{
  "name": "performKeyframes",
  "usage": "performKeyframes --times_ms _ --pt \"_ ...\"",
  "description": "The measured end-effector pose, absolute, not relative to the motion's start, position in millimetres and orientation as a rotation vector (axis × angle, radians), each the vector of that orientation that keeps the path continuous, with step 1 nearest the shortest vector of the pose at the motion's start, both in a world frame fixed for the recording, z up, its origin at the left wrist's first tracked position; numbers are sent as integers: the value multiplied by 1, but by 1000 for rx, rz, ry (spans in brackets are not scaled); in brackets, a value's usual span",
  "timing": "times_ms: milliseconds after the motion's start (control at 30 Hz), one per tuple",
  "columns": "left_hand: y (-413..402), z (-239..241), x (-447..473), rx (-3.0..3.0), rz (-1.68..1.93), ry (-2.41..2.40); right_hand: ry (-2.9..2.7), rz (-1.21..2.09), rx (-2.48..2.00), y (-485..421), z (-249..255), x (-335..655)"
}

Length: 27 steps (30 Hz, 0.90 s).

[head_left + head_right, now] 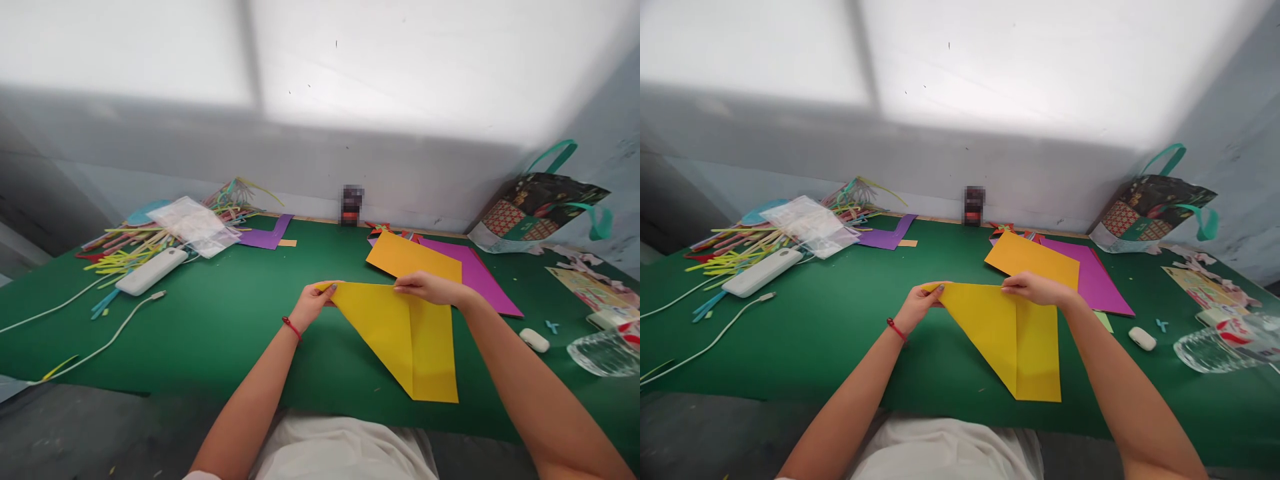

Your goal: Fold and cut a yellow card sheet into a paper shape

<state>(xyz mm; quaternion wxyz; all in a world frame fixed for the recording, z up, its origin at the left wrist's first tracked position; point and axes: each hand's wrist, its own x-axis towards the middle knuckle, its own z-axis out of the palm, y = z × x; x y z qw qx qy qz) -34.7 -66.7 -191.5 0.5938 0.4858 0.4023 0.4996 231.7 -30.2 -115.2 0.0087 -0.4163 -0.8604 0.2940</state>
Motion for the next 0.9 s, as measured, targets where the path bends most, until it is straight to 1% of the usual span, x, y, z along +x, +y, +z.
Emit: performKeyframes --times_ms 367,533,733,900 --pt "-64 -191 -36 1036 1182 1018 -2642 845 -1378 -36 -103 222" --pt "-66 -194 -28 993 1166 1062 -2620 831 -1337 -31 -113 216" --pt "-64 -207 -19 873 1140 1133 -2654 724 -1388 -30 -124 203" --pt "-64 -211 -20 918 1104 1085 -2657 778 -1366 -34 -123 204"
